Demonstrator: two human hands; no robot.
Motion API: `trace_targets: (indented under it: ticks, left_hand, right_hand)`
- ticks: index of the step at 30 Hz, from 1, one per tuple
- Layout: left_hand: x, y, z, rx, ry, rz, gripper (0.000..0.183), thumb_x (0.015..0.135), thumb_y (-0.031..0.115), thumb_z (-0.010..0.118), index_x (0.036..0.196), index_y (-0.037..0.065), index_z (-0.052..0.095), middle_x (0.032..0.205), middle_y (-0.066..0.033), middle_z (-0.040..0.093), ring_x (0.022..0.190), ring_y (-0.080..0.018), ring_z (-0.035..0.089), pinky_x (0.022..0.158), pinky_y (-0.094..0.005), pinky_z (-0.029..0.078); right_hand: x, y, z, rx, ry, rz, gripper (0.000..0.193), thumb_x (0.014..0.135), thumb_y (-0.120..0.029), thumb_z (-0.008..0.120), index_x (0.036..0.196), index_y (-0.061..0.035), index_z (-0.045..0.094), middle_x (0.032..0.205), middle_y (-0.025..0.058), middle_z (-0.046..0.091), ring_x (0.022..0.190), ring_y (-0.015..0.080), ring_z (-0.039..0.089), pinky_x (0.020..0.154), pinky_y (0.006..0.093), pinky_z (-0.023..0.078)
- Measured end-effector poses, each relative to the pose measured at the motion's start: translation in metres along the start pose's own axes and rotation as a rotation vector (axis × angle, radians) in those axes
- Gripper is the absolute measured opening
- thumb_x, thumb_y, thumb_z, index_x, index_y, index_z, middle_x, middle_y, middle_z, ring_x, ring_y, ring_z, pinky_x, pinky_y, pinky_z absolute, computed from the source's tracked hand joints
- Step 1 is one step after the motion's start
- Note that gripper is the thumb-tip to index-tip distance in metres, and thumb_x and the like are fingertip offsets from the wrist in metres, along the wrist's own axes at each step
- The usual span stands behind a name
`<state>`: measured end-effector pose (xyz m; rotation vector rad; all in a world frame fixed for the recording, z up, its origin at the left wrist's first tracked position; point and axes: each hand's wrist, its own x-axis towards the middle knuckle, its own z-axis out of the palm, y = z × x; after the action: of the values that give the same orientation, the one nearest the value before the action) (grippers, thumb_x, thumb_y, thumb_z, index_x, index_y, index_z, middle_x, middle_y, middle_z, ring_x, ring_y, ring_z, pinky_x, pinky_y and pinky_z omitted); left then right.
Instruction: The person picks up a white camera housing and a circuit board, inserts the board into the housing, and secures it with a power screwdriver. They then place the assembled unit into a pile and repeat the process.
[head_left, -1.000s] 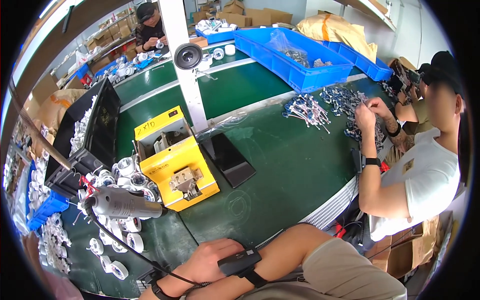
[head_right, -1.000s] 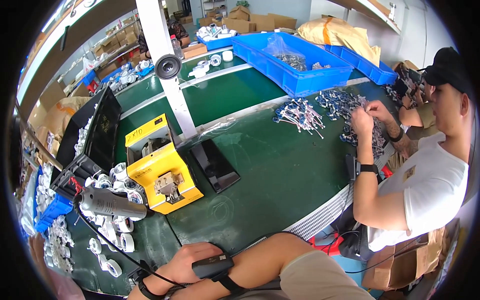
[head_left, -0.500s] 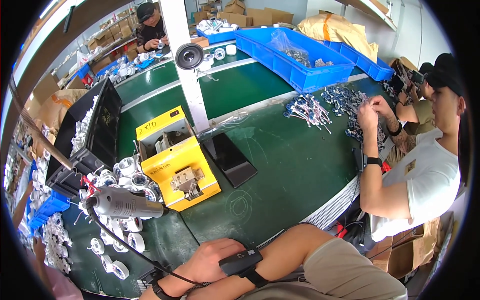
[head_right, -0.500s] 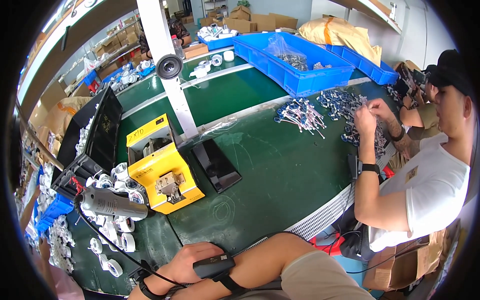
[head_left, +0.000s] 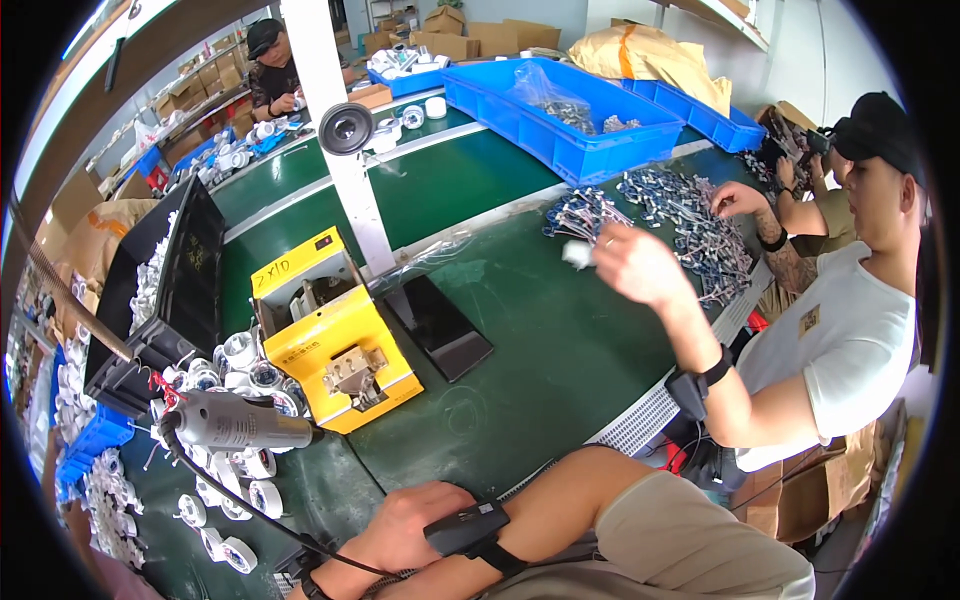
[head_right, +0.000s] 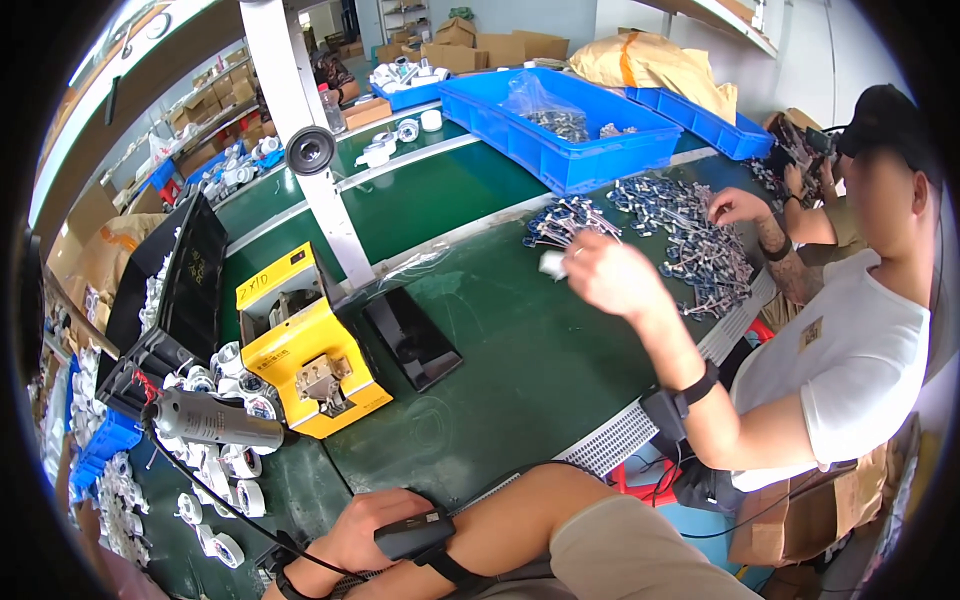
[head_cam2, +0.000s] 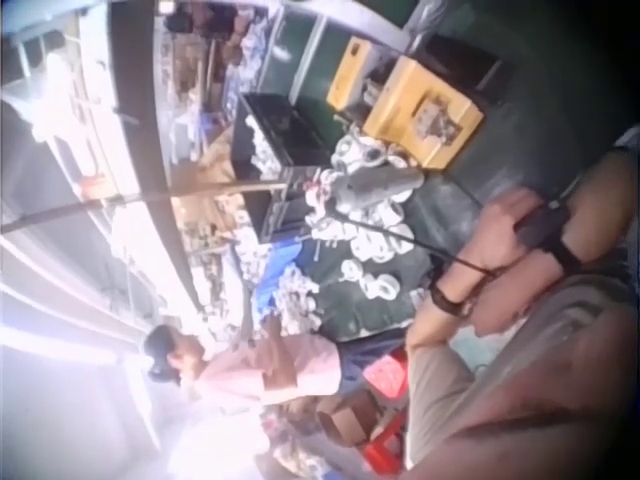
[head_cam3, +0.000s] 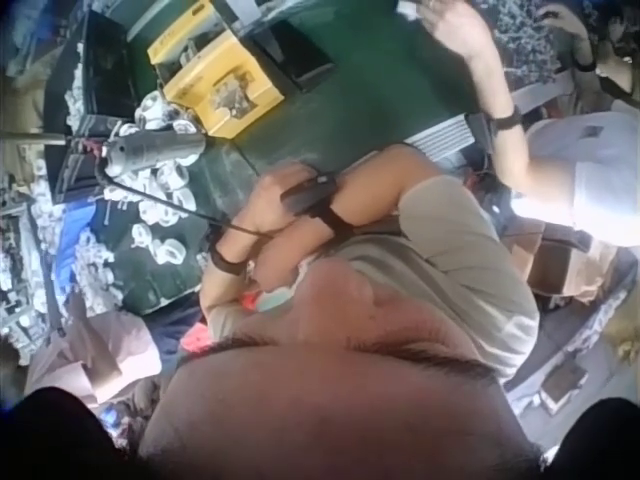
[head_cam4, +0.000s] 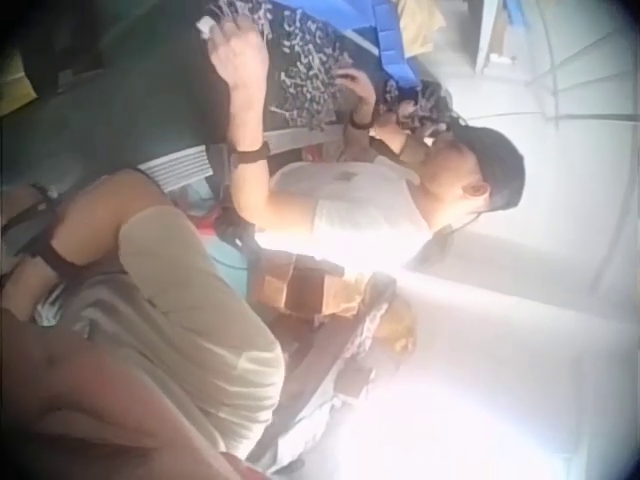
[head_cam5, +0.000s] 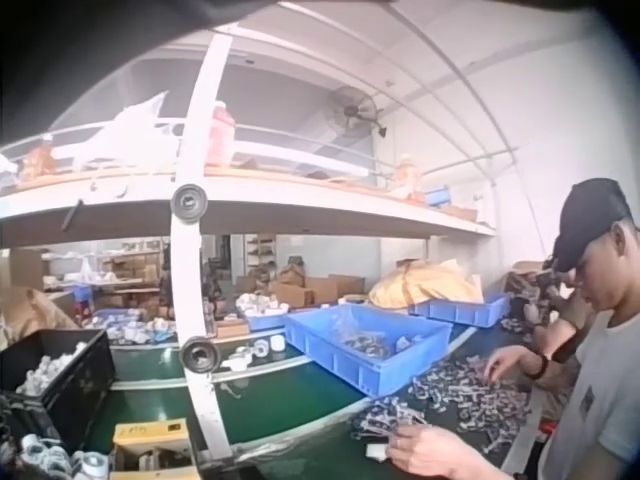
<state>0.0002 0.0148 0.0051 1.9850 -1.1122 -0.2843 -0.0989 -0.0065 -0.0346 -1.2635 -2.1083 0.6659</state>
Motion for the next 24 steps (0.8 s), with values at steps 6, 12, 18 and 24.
trace_targets:
  ticks: [6,12,18,24]
  left_hand:
    - [0.005,0.004,-0.008,0.039,-0.01,0.054,0.03,0.069,0.012,0.073,0.097,0.002,0.067,0.095,-0.0139,0.068,0.083,-0.0323,0.066,0.072,-0.036,0.054]
    - [-0.005,0.0,-0.007,-0.191,0.185,-0.195,0.032,0.074,0.014,0.077,0.102,0.001,0.066,0.091,-0.0117,0.069,0.082,-0.0238,0.069,0.074,-0.0327,0.054]
    - [0.005,0.007,-0.002,-0.042,0.313,-0.027,0.016,0.084,0.007,0.07,0.097,0.001,0.065,0.088,-0.0104,0.068,0.075,-0.0187,0.069,0.065,-0.0273,0.055]
    - [0.002,0.0,-0.001,-0.172,0.302,-0.139,0.016,0.085,0.009,0.07,0.097,0.0,0.066,0.085,-0.009,0.068,0.072,-0.0145,0.068,0.066,-0.0263,0.054]
  right_hand:
    - [-0.023,-0.03,-0.048,0.009,0.042,-0.006,0.027,0.079,-0.025,0.062,0.089,-0.0019,0.071,0.084,0.0189,0.068,0.081,0.0367,0.065,0.071,0.0476,0.052]
    - [-0.125,-0.092,-0.162,-0.097,0.288,0.218,0.031,0.078,-0.028,0.067,0.097,-0.0041,0.067,0.099,0.0164,0.066,0.095,0.0292,0.064,0.078,0.0438,0.051]
    - [-0.34,-0.043,-0.192,-0.762,1.281,1.218,0.065,0.082,-0.039,0.073,0.129,0.001,0.052,0.12,0.0218,0.061,0.113,0.0316,0.06,0.093,0.0397,0.049]
    - [-0.38,-0.033,-0.128,-0.775,1.049,1.443,0.071,0.075,-0.041,0.078,0.127,0.0004,0.053,0.123,0.0223,0.058,0.116,0.0376,0.056,0.099,0.0424,0.044]
